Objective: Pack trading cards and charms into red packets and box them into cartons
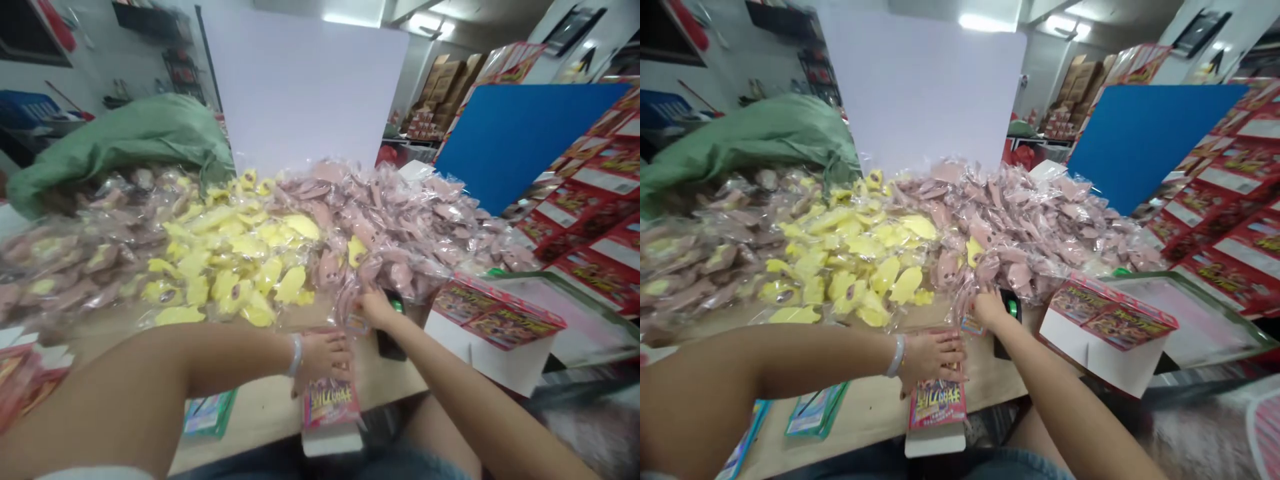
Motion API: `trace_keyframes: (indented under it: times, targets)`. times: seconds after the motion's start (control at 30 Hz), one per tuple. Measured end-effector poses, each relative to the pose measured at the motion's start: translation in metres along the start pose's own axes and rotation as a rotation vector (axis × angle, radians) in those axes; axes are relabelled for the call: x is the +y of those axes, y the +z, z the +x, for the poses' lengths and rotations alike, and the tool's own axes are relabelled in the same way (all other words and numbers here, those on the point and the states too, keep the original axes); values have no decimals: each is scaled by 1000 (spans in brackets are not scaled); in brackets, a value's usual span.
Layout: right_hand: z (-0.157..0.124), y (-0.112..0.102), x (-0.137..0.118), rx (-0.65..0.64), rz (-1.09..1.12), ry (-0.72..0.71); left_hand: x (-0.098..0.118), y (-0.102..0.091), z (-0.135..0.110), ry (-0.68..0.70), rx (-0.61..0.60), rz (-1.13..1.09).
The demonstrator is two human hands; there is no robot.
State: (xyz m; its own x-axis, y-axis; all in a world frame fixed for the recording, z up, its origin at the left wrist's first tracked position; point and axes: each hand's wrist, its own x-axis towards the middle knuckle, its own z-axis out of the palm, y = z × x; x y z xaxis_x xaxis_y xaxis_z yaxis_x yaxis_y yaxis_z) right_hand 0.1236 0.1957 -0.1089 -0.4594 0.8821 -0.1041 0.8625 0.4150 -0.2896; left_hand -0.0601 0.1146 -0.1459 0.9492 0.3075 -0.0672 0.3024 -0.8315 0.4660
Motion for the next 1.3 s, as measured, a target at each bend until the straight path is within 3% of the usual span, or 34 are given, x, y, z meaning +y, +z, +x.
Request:
trace_keyframes:
  times: [0.07, 0.17, 0.33, 0.43, 0.53, 0.63, 0.73, 0.83, 0.9, 0.97, 1.07, 1.13, 1.23, 1.3]
  targets:
    - [17, 10, -6, 12, -73, 41, -4, 2, 1, -25, 30, 108]
    - [17, 23, -9, 34, -139, 60, 9, 10, -17, -185, 120, 141]
    - [11, 20, -8, 47, -179, 60, 30, 21, -27, -390, 179, 173]
    - [4, 0, -16, 72, -179, 31, 36, 21, -24, -501, 260, 113]
    - [-22, -35, -25, 141, -175, 18, 42, 18, -29, -703, 418, 70]
    - [-64, -56, -31, 271, 196, 106, 51, 12, -37, -838, 582, 87]
    - [-101, -40, -31, 308, 653, 244, 62, 8, -42, -843, 667, 115]
    - [-118, -13, -30, 348, 537, 304, 74, 3, -48, -841, 687, 168]
    - [-121, -5, -33, 372, 426, 272, 80, 1, -52, -830, 678, 194]
    - [-119, -7, -44, 328, 475, 194, 86, -1, -52, -804, 671, 205]
    - [-119, -16, -70, 99, 887, 108, 94, -2, -44, -799, 708, 208]
    - [-125, -20, -84, 58, 1112, 126, 102, -1, -36, -855, 780, 190]
    - [-141, -25, -96, 105, 1049, 124, 122, 3, -33, -913, 895, 16]
    - [-153, -32, -100, -65, 959, 42, 138, 6, -38, -827, 878, -273]
